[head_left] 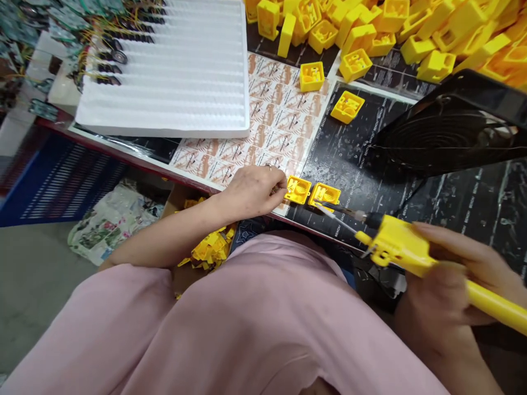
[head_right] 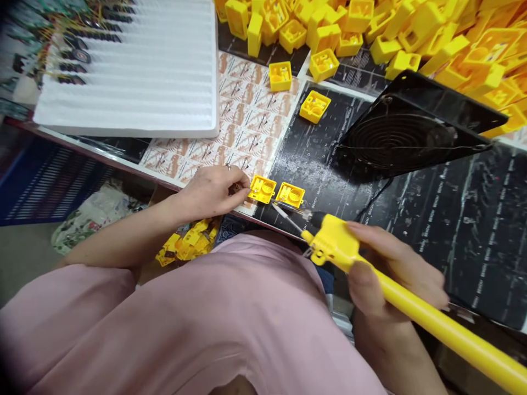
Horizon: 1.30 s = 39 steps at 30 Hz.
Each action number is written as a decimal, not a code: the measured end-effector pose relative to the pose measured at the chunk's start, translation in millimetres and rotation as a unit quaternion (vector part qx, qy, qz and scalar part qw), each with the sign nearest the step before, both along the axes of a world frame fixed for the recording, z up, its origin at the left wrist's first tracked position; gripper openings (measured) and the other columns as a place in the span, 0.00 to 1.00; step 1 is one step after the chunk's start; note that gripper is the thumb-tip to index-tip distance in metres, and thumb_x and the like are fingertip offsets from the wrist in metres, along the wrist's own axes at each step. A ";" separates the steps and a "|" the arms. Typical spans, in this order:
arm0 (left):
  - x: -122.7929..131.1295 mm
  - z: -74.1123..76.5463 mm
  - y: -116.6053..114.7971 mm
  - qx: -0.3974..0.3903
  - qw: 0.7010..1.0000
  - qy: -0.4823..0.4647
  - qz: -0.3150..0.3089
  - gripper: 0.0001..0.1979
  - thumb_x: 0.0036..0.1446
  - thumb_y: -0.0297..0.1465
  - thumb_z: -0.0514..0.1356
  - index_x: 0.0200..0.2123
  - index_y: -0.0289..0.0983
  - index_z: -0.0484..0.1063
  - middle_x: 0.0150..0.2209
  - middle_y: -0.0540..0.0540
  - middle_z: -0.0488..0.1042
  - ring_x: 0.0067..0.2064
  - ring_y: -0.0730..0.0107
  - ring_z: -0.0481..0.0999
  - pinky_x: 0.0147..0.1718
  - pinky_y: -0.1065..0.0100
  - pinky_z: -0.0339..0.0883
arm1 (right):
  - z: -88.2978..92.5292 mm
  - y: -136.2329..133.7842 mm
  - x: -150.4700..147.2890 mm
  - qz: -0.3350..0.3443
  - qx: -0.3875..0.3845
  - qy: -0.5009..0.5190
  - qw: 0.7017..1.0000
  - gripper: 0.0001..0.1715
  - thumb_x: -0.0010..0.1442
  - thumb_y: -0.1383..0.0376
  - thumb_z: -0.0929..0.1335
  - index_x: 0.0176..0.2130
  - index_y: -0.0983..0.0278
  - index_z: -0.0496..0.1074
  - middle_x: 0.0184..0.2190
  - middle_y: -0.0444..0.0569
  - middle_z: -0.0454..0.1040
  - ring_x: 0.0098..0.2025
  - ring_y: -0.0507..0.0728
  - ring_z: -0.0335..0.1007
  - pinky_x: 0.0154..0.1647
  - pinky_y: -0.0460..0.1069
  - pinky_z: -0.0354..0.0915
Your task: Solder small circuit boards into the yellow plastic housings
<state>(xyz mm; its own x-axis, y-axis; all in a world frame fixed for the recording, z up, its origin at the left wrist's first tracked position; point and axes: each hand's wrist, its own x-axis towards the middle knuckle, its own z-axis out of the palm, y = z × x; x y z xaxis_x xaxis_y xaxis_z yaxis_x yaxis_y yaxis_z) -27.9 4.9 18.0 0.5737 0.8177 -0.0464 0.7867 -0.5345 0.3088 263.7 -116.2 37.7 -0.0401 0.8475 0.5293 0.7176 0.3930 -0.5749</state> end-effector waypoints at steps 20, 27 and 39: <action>10.8 12.1 4.6 0.002 0.994 0.106 -0.013 0.15 0.59 0.34 0.52 0.37 0.37 0.80 0.32 0.43 0.82 0.37 0.55 0.81 0.28 0.64 0.56 | 0.0 32.0 -39.1 0.228 0.055 -0.069 0.970 0.15 0.55 0.71 0.77 0.39 0.64 0.70 0.31 0.47 0.79 0.29 0.51 0.75 0.28 0.45 0.72; 13.7 15.2 5.4 -0.006 0.992 0.125 -0.015 0.16 0.59 0.33 0.52 0.38 0.37 0.80 0.32 0.42 0.82 0.38 0.54 0.81 0.28 0.63 0.55 | 10.4 23.2 -22.9 0.162 0.004 -0.068 0.984 0.09 0.69 0.61 0.67 0.35 0.60 0.71 0.27 0.47 0.75 0.31 0.52 0.76 0.30 0.46 0.73; 3.3 12.5 7.4 0.047 0.995 0.060 -0.064 0.14 0.62 0.33 0.53 0.33 0.37 0.79 0.37 0.44 0.82 0.41 0.57 0.78 0.40 0.59 0.64 | 11.3 31.5 -24.0 0.169 0.021 -0.088 0.981 0.08 0.65 0.63 0.70 0.33 0.59 0.70 0.23 0.43 0.75 0.22 0.50 0.73 0.16 0.43 0.65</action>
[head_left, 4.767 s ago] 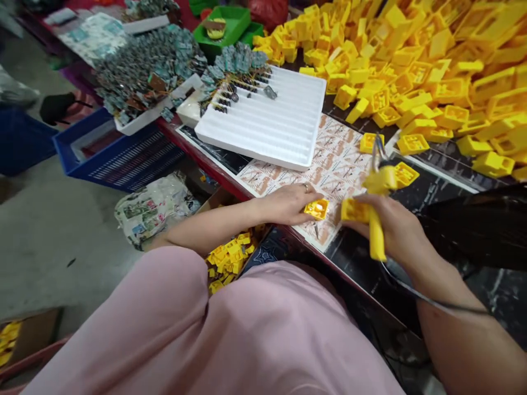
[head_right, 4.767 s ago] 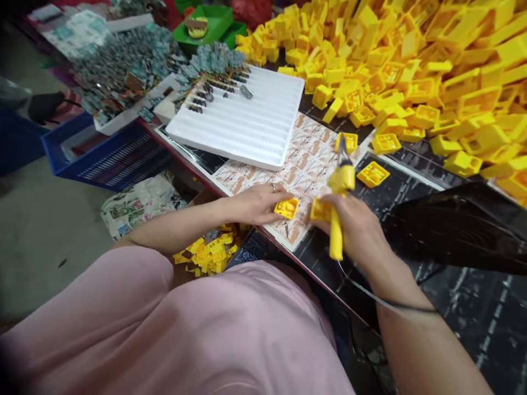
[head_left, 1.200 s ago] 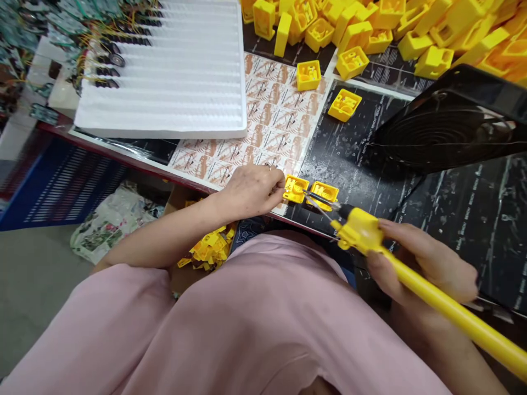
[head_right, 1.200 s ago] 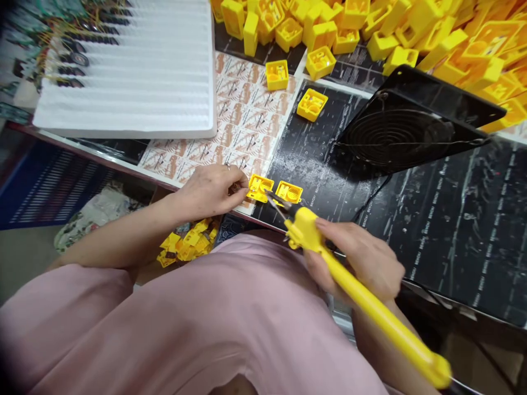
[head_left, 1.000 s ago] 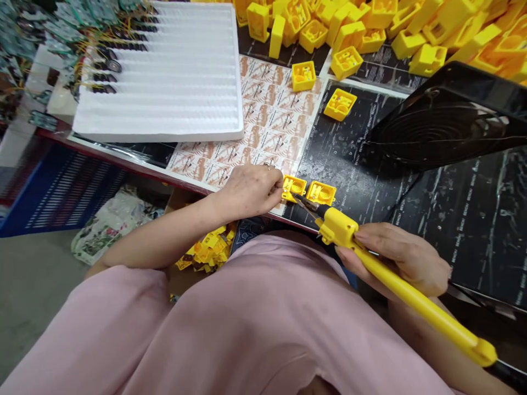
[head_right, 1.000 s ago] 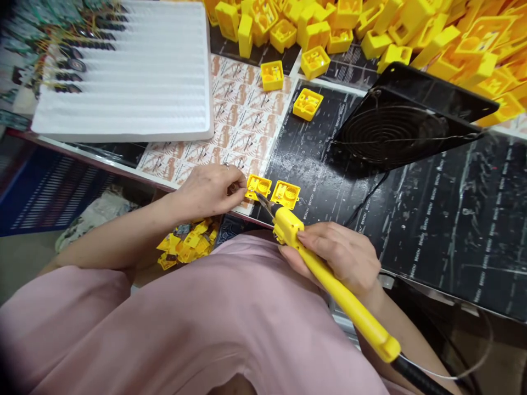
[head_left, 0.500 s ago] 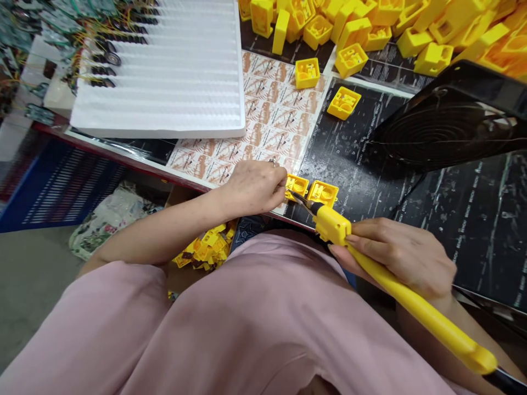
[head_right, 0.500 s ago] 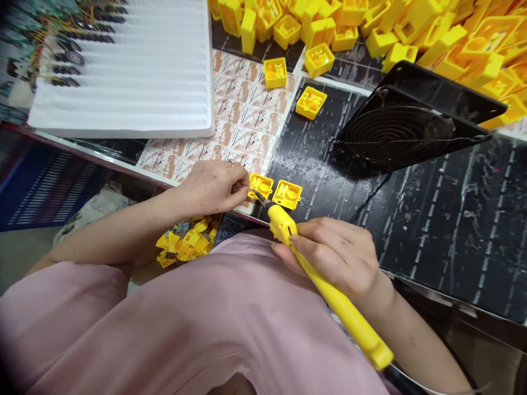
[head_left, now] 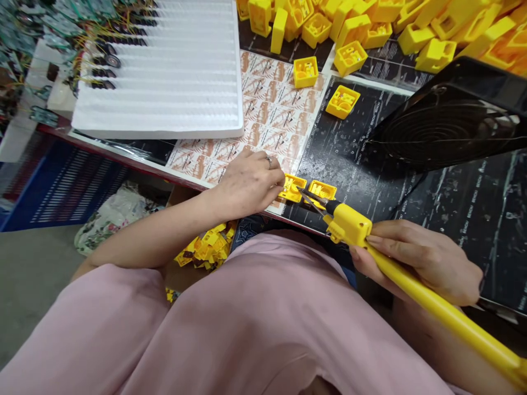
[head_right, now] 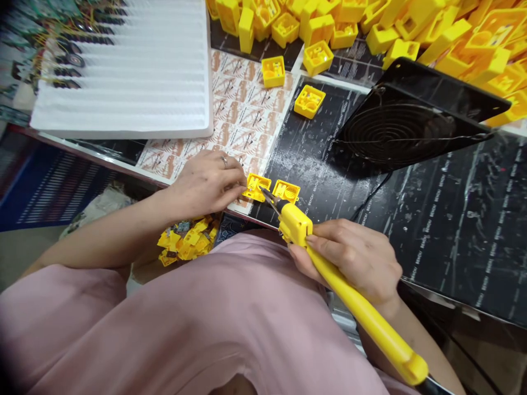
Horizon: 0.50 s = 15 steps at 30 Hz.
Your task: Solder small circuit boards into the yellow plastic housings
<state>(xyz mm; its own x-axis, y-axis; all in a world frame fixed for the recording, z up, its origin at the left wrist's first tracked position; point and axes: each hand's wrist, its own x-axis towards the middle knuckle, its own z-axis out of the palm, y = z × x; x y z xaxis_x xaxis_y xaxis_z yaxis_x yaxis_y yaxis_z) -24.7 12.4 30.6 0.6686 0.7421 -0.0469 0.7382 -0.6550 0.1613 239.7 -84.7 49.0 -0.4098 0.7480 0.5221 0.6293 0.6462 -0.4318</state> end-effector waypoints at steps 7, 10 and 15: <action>-9.6 -18.4 5.3 -0.021 0.988 -0.142 0.051 0.11 0.62 0.34 0.57 0.37 0.38 0.79 0.32 0.47 0.80 0.41 0.60 0.76 0.50 0.58 0.64 | -28.7 -15.7 1.9 -0.140 0.015 0.100 0.985 0.34 0.55 0.66 0.77 0.59 0.54 0.71 0.40 0.47 0.82 0.31 0.57 0.79 0.27 0.50 0.74; -5.0 -19.6 5.9 -0.008 0.992 -0.114 0.046 0.13 0.62 0.33 0.55 0.34 0.38 0.79 0.30 0.45 0.79 0.41 0.58 0.75 0.49 0.56 0.64 | -33.9 -17.6 2.6 -0.158 0.043 0.086 0.983 0.38 0.53 0.66 0.79 0.60 0.52 0.71 0.40 0.44 0.82 0.28 0.55 0.77 0.21 0.49 0.68; -0.6 -18.2 3.9 -0.008 0.993 -0.105 0.055 0.14 0.62 0.32 0.53 0.37 0.35 0.79 0.30 0.44 0.78 0.39 0.58 0.75 0.46 0.57 0.65 | -32.3 -15.7 -1.8 -0.152 -0.008 0.086 0.985 0.27 0.56 0.66 0.77 0.55 0.56 0.74 0.39 0.46 0.82 0.33 0.58 0.80 0.28 0.50 0.74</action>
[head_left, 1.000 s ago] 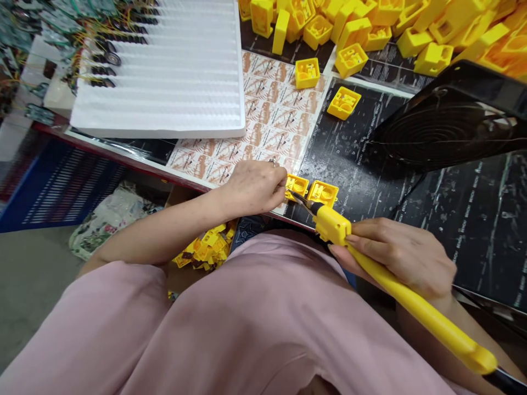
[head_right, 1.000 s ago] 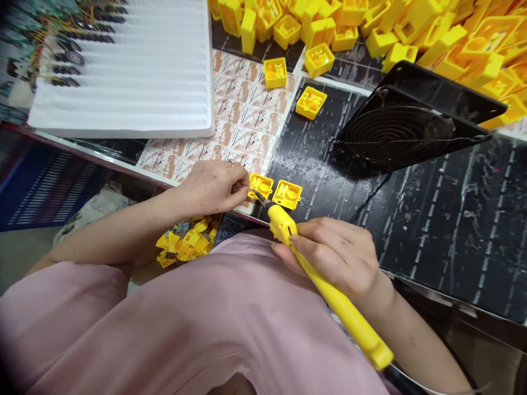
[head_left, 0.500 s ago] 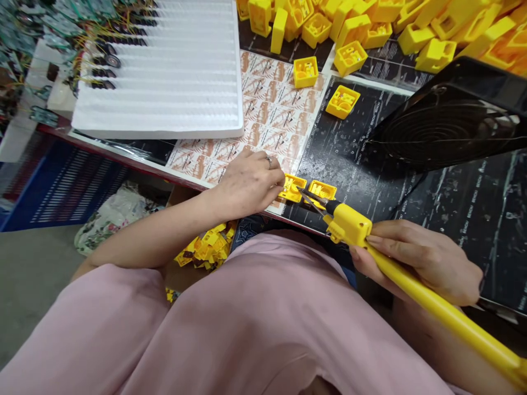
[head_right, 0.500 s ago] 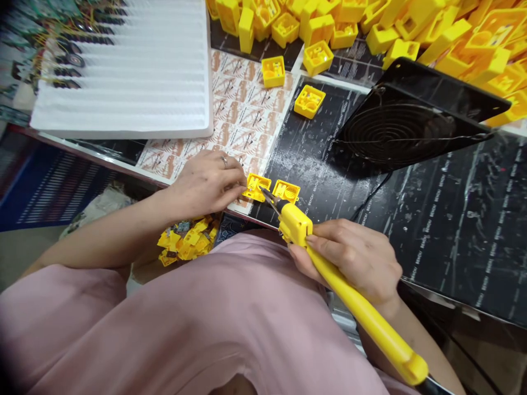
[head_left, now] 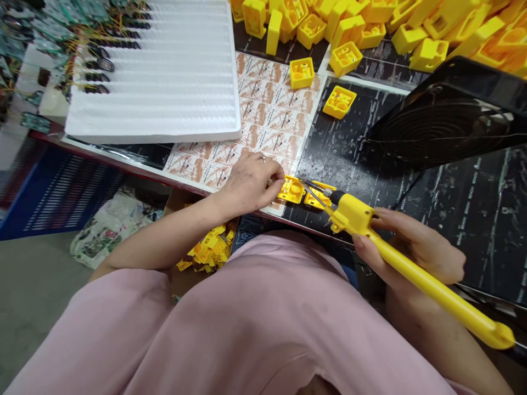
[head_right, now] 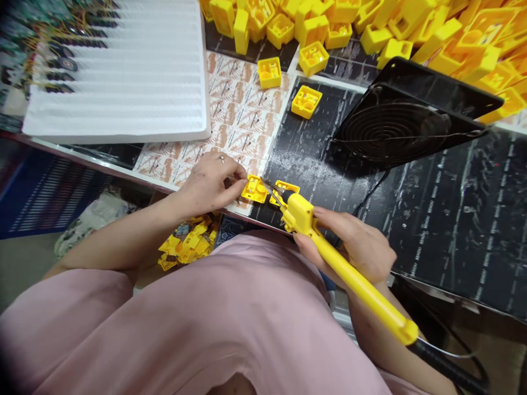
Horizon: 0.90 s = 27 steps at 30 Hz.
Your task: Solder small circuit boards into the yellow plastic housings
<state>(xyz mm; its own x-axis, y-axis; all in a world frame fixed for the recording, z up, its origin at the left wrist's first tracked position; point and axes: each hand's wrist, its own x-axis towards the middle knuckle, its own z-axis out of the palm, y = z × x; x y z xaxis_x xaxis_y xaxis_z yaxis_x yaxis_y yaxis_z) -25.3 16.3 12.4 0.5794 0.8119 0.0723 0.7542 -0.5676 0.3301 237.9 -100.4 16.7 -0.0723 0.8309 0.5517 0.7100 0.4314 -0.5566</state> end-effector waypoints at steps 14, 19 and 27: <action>1.5 -5.7 -0.5 0.038 0.999 0.027 -0.010 0.13 0.63 0.32 0.52 0.35 0.36 0.77 0.32 0.43 0.78 0.40 0.57 0.75 0.44 0.57 0.64 | -4.7 21.3 -13.9 0.116 0.083 -0.010 0.990 0.17 0.52 0.70 0.79 0.36 0.60 0.70 0.27 0.43 0.78 0.26 0.53 0.76 0.17 0.45 0.68; 3.6 -7.6 -1.6 0.060 0.998 0.031 -0.006 0.14 0.63 0.31 0.51 0.35 0.36 0.77 0.31 0.42 0.77 0.40 0.56 0.74 0.44 0.56 0.63 | 10.5 23.7 -10.8 0.172 0.073 -0.048 0.981 0.13 0.56 0.70 0.76 0.34 0.61 0.69 0.26 0.43 0.77 0.25 0.51 0.76 0.20 0.43 0.69; 4.2 -6.6 1.7 0.048 0.998 0.028 -0.015 0.16 0.63 0.32 0.50 0.35 0.35 0.78 0.31 0.41 0.78 0.41 0.55 0.74 0.44 0.55 0.64 | 5.0 10.2 8.9 0.062 0.040 -0.018 0.997 0.10 0.57 0.70 0.75 0.36 0.58 0.73 0.28 0.43 0.78 0.24 0.53 0.74 0.22 0.46 0.71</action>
